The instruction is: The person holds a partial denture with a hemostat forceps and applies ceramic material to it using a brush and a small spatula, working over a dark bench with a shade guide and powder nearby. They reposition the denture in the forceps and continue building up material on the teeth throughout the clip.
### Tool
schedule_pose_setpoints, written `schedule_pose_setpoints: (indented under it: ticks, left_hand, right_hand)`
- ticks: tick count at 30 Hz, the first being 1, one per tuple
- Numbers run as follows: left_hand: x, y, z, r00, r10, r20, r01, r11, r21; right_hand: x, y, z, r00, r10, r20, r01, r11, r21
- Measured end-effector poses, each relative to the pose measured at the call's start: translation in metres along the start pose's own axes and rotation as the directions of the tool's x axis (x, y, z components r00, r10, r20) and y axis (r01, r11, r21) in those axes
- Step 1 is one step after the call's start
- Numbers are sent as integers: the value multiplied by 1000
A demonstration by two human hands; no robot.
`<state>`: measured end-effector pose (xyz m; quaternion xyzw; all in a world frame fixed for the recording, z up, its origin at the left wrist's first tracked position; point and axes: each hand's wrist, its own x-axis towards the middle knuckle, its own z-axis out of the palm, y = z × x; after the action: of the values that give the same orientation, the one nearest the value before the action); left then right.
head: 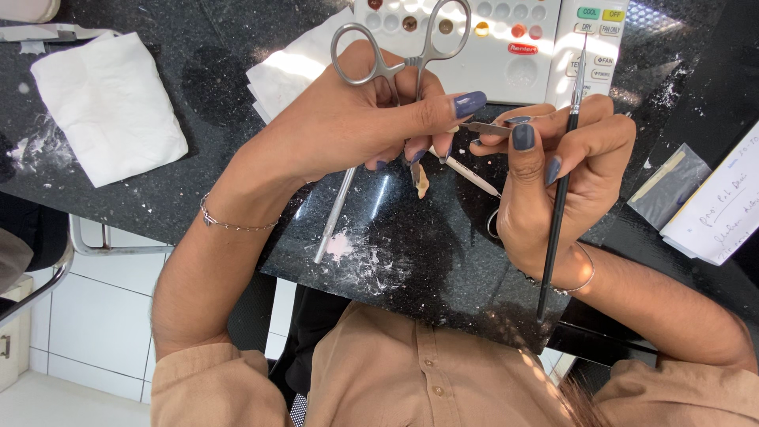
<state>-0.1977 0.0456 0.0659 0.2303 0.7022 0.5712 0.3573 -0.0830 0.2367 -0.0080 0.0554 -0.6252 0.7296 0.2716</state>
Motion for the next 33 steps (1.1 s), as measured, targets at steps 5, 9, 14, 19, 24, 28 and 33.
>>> schedule_pose_setpoints:
  ticks: [5, 9, 14, 19, 24, 28, 33]
  left_hand:
    - [0, -1, 0, 1000, 7, 0, -7, 1000, -3]
    - [0, -1, 0, 1000, 18, -1, -18, 1000, -12]
    - [-1, -1, 0, 1000, -7, -1, 7, 1000, 4]
    - [0, -2, 0, 1000, 22, 4, -22, 1000, -6]
    - [1, -2, 0, 999, 32, 3, -32, 999, -8]
    - [-1, -2, 0, 1000, 25, -5, -25, 1000, 10]
    - [-1, -2, 0, 999, 36, -8, -36, 999, 5]
  right_hand:
    - [0, 0, 0, 1000, 3, -2, -3, 1000, 4]
    - [0, 0, 0, 1000, -1, 5, 1, 1000, 2]
    - [0, 0, -1, 1000, -6, 6, 6, 1000, -5]
    - [0, 1, -1, 1000, -8, 2, 8, 1000, -2]
    - [-1, 1, 0, 1000, -4, -7, 4, 1000, 6]
    - [0, 1, 0, 1000, -12, -5, 12, 1000, -2]
    - [-1, 1, -1, 1000, -8, -2, 8, 1000, -5]
